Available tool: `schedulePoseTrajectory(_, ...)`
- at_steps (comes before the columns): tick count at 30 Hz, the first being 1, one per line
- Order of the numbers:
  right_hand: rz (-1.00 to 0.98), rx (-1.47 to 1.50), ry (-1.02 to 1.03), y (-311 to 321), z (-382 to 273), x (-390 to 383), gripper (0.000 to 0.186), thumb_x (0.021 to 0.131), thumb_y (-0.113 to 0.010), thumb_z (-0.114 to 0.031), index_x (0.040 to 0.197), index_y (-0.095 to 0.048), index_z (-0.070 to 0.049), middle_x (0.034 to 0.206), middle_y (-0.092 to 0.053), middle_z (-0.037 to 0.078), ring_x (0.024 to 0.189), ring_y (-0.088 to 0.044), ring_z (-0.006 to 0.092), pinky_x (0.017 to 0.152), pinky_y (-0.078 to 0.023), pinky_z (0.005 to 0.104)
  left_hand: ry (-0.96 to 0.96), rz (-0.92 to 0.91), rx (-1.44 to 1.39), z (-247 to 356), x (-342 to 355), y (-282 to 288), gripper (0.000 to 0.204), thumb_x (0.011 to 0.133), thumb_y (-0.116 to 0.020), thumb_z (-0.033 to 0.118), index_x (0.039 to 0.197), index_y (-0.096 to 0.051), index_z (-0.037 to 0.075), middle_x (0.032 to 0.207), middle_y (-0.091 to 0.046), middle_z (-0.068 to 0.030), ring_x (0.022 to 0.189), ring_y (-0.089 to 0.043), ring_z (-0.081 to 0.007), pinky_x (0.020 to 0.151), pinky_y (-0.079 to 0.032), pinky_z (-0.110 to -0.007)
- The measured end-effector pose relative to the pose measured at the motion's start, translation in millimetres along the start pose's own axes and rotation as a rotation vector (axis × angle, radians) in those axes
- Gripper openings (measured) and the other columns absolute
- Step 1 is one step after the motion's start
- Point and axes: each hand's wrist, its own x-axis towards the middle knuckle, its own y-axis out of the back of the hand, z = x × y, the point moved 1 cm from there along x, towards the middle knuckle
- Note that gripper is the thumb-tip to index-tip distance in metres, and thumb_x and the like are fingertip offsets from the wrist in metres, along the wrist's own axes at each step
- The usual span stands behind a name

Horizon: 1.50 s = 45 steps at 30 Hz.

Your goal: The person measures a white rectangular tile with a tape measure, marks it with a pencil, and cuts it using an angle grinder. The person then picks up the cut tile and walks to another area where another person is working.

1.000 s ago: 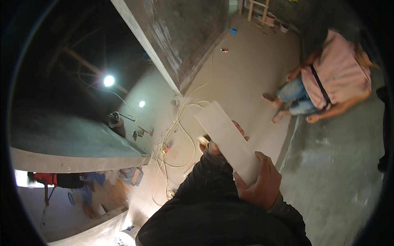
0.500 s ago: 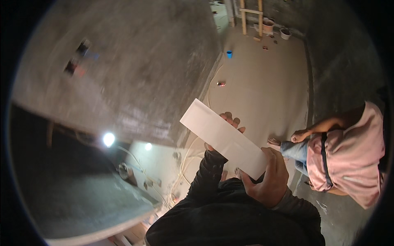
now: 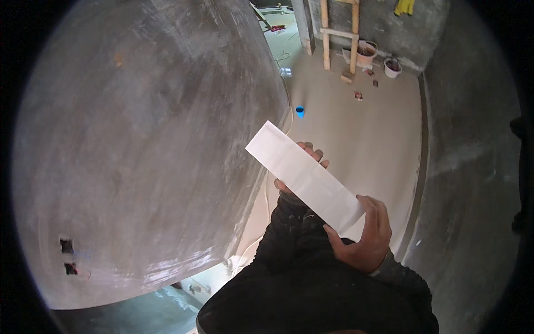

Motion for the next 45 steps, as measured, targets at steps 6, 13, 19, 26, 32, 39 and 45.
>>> schedulePoseTrajectory(6, -0.112, 0.106, -0.109, -61.3, 150.9, 169.8, 0.066, 0.071, -0.092, -0.023, 0.120, -0.055, 0.001, 0.103, -0.062, 0.020, 0.089, -0.065, 0.0362, 0.076, -0.053, 0.0467, 0.072, 0.318, 0.382, -3.8, 137.5, 141.4, 0.086, 0.070, -0.091, 0.042, 0.136, -0.055, 0.001, 0.120, -0.062, -0.0090, 0.105, -0.063, -0.0272, 0.086, -0.054, -0.043)
schedulePoseTrajectory(13, -0.634, 0.131, -0.518, -126.7, 348.9, 370.1, 0.056, 0.082, -0.088, -0.047, 0.087, -0.068, 0.005, 0.072, -0.068, 0.018, 0.067, -0.069, 0.0264, 0.064, -0.054, 0.0390, 0.553, 0.857, 0.457, -22.7, 299.1, 342.4, 0.045, 0.095, -0.078, 0.027, 0.124, -0.062, -0.003, 0.112, -0.068, -0.0132, 0.106, -0.068, -0.0281, 0.103, -0.056, -0.045)
schedulePoseTrajectory(19, -0.624, 0.613, -0.873, -179.1, 486.5, 499.7, 0.047, 0.093, -0.081, -0.043, 0.093, -0.076, 0.004, 0.074, -0.071, 0.007, 0.069, -0.065, 0.0138, 0.064, -0.052, 0.0321, 0.663, 1.006, 0.370, -38.4, 420.8, 473.6, 0.044, 0.097, -0.077, 0.029, 0.124, -0.062, -0.003, 0.115, -0.067, -0.0144, 0.107, -0.068, -0.0295, 0.100, -0.058, -0.045)
schedulePoseTrajectory(26, -0.955, 0.465, -0.561, -286.3, 596.3, 763.6, 0.045, 0.094, -0.079, -0.042, 0.091, -0.076, 0.003, 0.078, -0.072, 0.009, 0.071, -0.064, 0.0144, 0.066, -0.051, 0.0338, 0.414, 1.028, 0.502, 29.7, 592.1, 627.3, 0.041, 0.099, -0.074, 0.031, 0.126, -0.062, 0.002, 0.119, -0.065, -0.0133, 0.105, -0.068, -0.0282, 0.099, -0.059, -0.042)
schedulePoseTrajectory(32, -1.423, 0.466, -0.058, -409.6, 604.6, 1019.0, 0.072, 0.093, -0.074, -0.060, 0.115, -0.067, 0.009, 0.086, -0.075, 0.019, 0.085, -0.074, 0.0220, 0.074, -0.058, 0.0374, 0.181, 1.162, 0.455, 160.7, 716.5, 688.8, 0.036, 0.100, -0.072, 0.034, 0.121, -0.064, 0.006, 0.111, -0.068, -0.0090, 0.104, -0.068, -0.0233, 0.093, -0.060, -0.042)
schedulePoseTrajectory(39, -1.521, 0.849, -0.263, -601.7, 578.7, 1231.8, 0.077, 0.091, -0.080, -0.055, 0.132, -0.057, 0.007, 0.095, -0.072, 0.015, 0.085, -0.073, 0.0233, 0.078, -0.060, 0.0358, 0.101, 1.087, 0.860, 298.5, 870.3, 795.1, 0.037, 0.102, -0.070, 0.028, 0.129, -0.064, 0.004, 0.117, -0.071, -0.0110, 0.104, -0.071, -0.0257, 0.093, -0.060, -0.041)
schedulePoseTrajectory(45, -1.370, 0.779, -0.446, -687.6, 589.3, 1392.8, 0.038, 0.097, -0.075, -0.037, 0.103, -0.071, 0.000, 0.083, -0.068, 0.007, 0.067, -0.065, 0.0181, 0.060, -0.050, 0.0337, 0.222, 1.382, 0.777, 392.9, 1056.6, 865.9, 0.036, 0.095, -0.079, 0.027, 0.113, -0.072, -0.003, 0.102, -0.075, -0.0125, 0.090, -0.074, -0.0209, 0.082, -0.062, -0.034)
